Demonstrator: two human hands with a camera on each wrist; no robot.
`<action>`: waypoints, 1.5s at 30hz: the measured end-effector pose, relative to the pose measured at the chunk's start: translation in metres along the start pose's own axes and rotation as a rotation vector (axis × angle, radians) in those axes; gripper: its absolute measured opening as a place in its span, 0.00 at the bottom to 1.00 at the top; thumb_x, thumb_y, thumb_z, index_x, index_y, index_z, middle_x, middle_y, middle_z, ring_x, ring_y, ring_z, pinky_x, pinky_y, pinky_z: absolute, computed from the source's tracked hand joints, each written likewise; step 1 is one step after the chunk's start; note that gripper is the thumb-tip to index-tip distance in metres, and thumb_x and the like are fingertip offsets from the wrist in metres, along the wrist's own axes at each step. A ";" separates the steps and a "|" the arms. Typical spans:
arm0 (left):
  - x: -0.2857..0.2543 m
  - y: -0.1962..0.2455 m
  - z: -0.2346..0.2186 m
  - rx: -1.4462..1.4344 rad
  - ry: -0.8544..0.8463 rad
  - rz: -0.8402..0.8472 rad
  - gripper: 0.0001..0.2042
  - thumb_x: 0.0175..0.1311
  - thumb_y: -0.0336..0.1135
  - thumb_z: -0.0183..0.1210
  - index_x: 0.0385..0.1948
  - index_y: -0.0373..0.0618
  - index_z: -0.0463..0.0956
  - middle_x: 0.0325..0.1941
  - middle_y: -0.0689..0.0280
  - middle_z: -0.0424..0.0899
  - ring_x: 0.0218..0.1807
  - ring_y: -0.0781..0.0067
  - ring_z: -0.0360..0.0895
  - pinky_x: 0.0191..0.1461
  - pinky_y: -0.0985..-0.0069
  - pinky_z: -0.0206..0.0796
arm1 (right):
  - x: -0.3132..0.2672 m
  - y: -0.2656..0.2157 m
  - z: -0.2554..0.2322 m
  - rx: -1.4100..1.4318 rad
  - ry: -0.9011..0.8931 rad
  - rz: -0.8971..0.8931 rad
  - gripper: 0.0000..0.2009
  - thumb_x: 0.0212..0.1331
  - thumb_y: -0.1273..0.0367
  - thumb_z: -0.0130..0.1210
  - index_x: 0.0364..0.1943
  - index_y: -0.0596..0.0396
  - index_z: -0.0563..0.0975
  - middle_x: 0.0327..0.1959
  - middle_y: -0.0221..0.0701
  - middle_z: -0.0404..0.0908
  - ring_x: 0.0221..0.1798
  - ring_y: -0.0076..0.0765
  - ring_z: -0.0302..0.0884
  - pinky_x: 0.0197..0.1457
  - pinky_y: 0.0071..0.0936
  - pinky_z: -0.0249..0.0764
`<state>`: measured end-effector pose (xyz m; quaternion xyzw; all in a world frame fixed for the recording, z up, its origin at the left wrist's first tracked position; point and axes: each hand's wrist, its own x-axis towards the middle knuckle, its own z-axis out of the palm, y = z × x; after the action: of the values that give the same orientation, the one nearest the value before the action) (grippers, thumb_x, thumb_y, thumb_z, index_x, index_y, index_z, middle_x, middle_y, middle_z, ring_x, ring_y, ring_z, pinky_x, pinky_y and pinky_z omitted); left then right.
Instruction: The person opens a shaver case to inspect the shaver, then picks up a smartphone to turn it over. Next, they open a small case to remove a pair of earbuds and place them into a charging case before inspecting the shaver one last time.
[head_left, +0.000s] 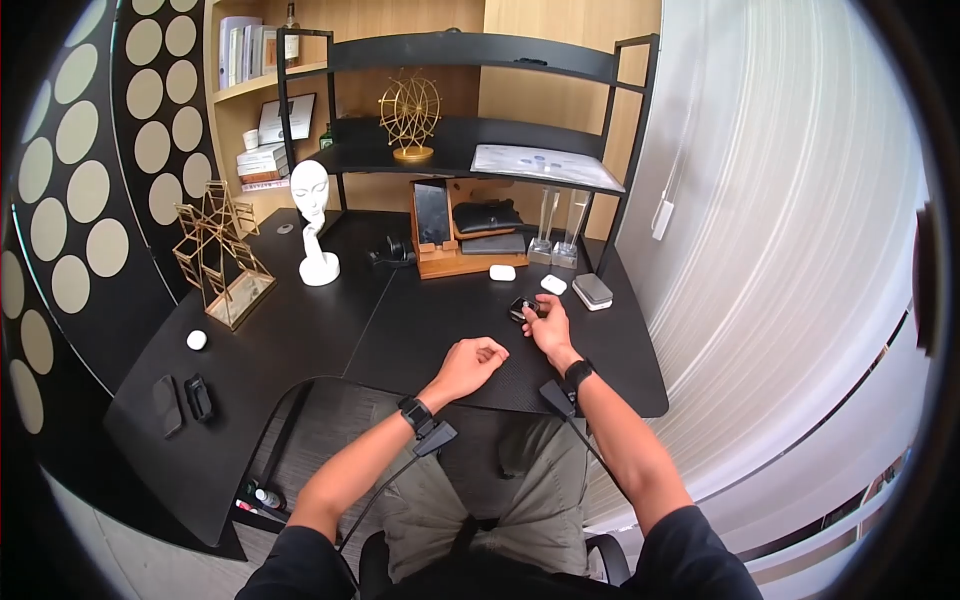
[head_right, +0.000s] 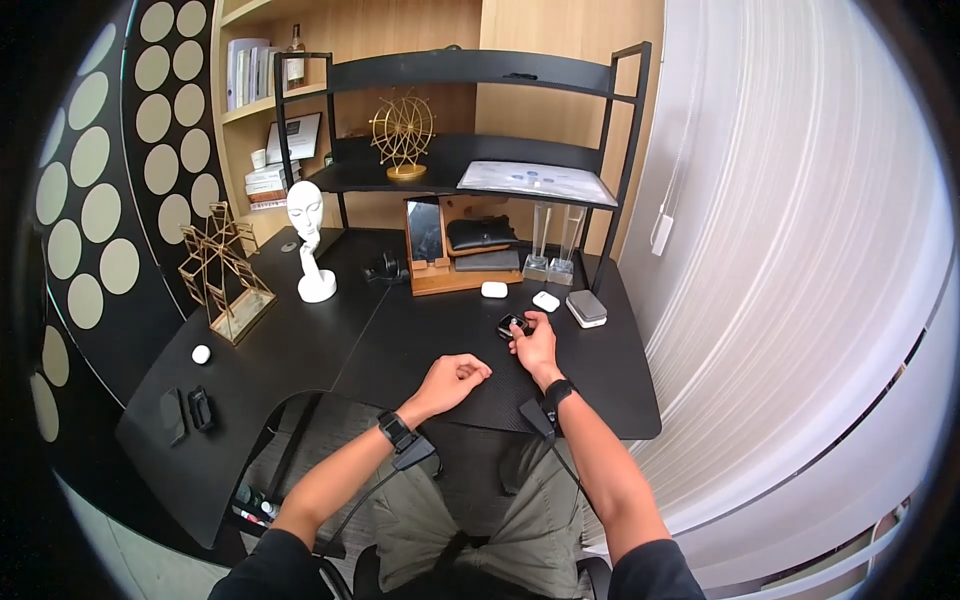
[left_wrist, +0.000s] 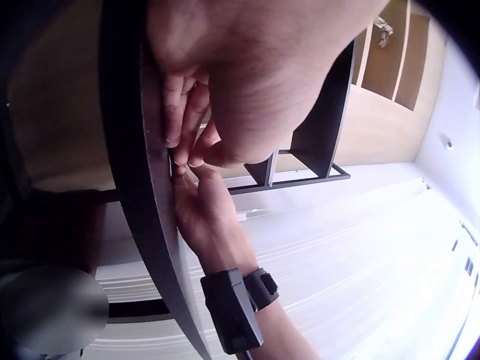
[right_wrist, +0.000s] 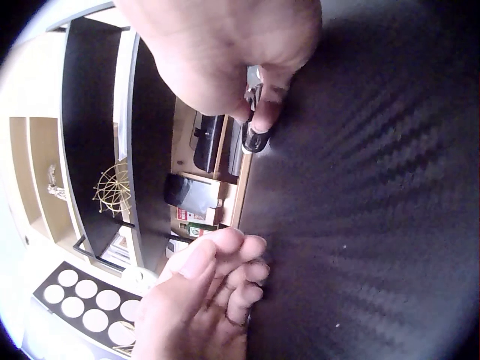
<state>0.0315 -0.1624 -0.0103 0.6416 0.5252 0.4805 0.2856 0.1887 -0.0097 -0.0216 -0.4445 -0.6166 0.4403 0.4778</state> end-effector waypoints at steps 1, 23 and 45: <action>0.001 0.000 0.000 -0.013 0.005 0.010 0.08 0.70 0.30 0.60 0.40 0.34 0.84 0.37 0.61 0.90 0.41 0.76 0.86 0.47 0.76 0.77 | -0.003 0.000 0.000 -0.018 0.000 -0.052 0.20 0.65 0.74 0.61 0.58 0.65 0.70 0.45 0.40 0.81 0.26 0.27 0.82 0.27 0.26 0.79; 0.006 -0.017 0.005 -0.227 0.108 0.015 0.08 0.67 0.30 0.60 0.38 0.33 0.84 0.35 0.62 0.89 0.34 0.78 0.83 0.41 0.79 0.76 | -0.013 -0.023 0.002 -0.498 0.073 0.028 0.43 0.58 0.43 0.62 0.74 0.49 0.64 0.71 0.46 0.69 0.71 0.56 0.69 0.71 0.43 0.67; 0.001 -0.016 0.001 -0.194 0.192 -0.040 0.07 0.69 0.28 0.58 0.38 0.34 0.83 0.37 0.62 0.87 0.37 0.78 0.82 0.43 0.78 0.76 | 0.008 0.026 -0.002 -0.401 0.154 -0.213 0.25 0.58 0.63 0.70 0.56 0.62 0.77 0.47 0.40 0.84 0.39 0.34 0.85 0.39 0.33 0.81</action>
<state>0.0260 -0.1571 -0.0245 0.5516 0.5138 0.5824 0.3044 0.1926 0.0036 -0.0446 -0.4952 -0.6967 0.2211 0.4695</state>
